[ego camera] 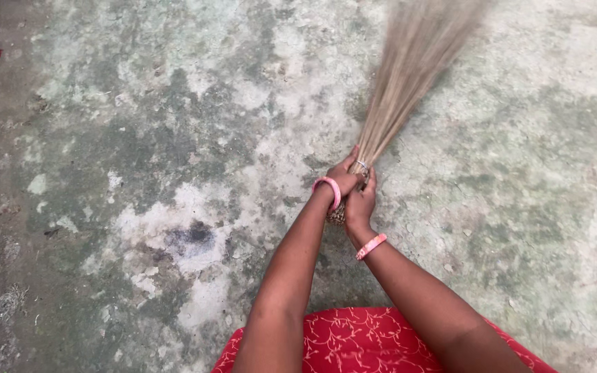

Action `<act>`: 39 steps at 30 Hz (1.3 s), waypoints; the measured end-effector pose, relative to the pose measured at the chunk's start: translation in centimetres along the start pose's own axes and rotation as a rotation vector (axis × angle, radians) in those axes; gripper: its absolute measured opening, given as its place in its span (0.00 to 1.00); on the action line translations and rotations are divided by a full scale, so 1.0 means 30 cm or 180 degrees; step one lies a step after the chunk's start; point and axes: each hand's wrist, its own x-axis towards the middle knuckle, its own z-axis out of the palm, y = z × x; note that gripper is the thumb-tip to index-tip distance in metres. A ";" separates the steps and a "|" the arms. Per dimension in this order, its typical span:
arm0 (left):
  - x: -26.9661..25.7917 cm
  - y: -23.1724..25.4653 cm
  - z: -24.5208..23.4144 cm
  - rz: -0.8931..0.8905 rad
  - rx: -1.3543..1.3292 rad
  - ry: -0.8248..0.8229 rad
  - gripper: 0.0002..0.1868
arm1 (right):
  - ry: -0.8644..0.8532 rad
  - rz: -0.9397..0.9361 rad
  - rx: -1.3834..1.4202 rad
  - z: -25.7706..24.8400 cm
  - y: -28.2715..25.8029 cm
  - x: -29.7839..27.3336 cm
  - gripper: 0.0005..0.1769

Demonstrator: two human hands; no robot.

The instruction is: The person sweeps debris across a concrete floor using a handheld bundle of straw by hand.

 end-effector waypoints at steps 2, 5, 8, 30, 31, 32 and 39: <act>-0.100 0.074 0.001 0.0082 0.0079 -0.0075 0.51 | -0.0071 -0.0339 -0.0253 -0.012 -0.066 -0.064 0.41; -0.208 0.113 -0.060 0.0022 -0.0523 0.0185 0.47 | -0.0353 -0.0733 -0.0712 0.006 -0.136 -0.091 0.41; -0.223 0.045 -0.127 0.0283 -0.2093 0.1202 0.46 | -0.1487 -0.1471 -0.1865 0.080 -0.175 -0.004 0.36; -0.007 0.107 0.156 0.0181 -0.0314 0.0255 0.47 | 0.0068 -0.0341 -0.0075 -0.168 -0.137 0.020 0.35; -0.032 0.132 0.175 0.0383 -0.0216 0.0195 0.45 | 0.0155 -0.0209 -0.0128 -0.184 -0.148 -0.003 0.37; -0.052 0.159 0.187 0.0393 -0.0237 0.0179 0.45 | 0.0242 -0.0077 -0.0181 -0.201 -0.162 -0.023 0.39; -0.155 0.178 0.061 0.0646 -0.0552 0.0866 0.44 | -0.0339 -0.0349 -0.0675 -0.116 -0.317 -0.094 0.41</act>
